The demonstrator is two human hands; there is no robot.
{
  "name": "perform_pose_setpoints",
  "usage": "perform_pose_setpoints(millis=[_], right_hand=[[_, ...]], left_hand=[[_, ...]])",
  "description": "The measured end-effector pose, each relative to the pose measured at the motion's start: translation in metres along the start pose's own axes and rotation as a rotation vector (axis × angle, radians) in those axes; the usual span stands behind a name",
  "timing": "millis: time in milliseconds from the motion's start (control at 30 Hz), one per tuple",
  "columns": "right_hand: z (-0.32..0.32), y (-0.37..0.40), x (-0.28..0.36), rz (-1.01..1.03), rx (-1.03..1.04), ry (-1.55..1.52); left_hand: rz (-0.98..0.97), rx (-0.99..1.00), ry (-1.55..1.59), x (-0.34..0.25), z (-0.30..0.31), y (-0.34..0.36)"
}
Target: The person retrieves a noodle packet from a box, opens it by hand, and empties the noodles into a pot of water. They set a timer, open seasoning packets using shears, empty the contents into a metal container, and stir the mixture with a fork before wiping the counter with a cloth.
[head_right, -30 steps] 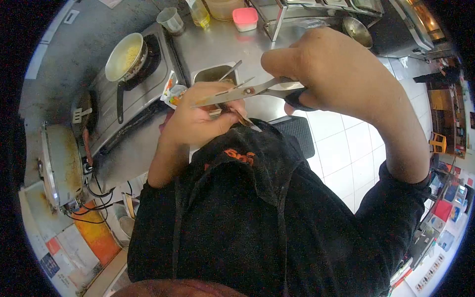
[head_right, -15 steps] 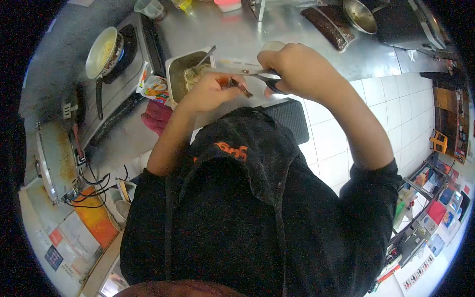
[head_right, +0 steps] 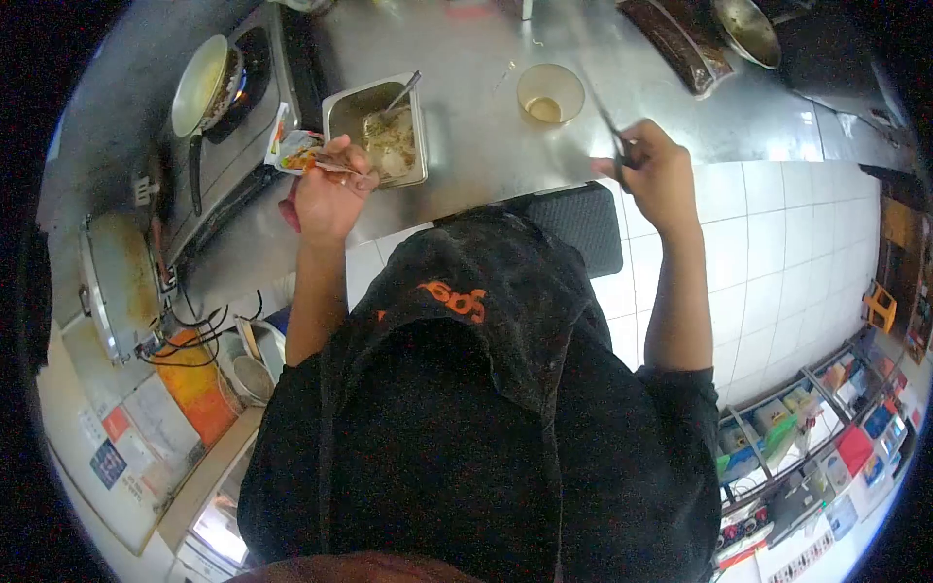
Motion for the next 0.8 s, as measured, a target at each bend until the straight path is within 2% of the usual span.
perform_pose_setpoints(millis=[100, 200, 233, 333, 467, 567, 667, 800], right_hand=[[-0.003, 0.008, -0.048, -0.13, -0.06, -0.045], [-0.008, 0.011, -0.089, -0.202, -0.082, -0.016], [-0.009, 0.011, -0.097, -0.219, -0.086, 0.01], [-0.013, 0.009, -0.105, -0.229, -0.116, 0.05], [-0.02, 0.0, -0.118, -0.291, -0.082, 0.079], [-0.027, -0.007, -0.123, -0.295, -0.056, 0.138], [-0.035, -0.013, -0.131, -0.258, -0.065, 0.234], [-0.044, -0.018, -0.136, -0.293, -0.065, 0.218]], left_hand=[[-0.019, -0.086, -0.085, -0.019, 0.009, 0.01], [0.014, -0.36, -0.874, -0.041, 0.029, 0.019], [0.052, -0.421, -1.2, -0.045, 0.015, 0.015], [0.219, -0.323, -2.005, -0.041, -0.013, -0.002], [0.364, -0.098, -2.49, -0.018, -0.007, -0.019], [0.368, -0.001, -2.564, -0.01, 0.003, -0.028], [0.498, -0.02, -2.571, -0.007, 0.009, -0.032], [0.507, -0.004, -2.515, -0.008, 0.017, -0.035]])
Point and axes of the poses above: each hand's wrist, its own y-axis away from the middle knuckle, its own z-axis out of the back of the hand, x = y × z, the point moved 10 cm from there along -y, towards the middle knuckle, and after that the axes turned 5 degrees about y, right-handed, at the moved point
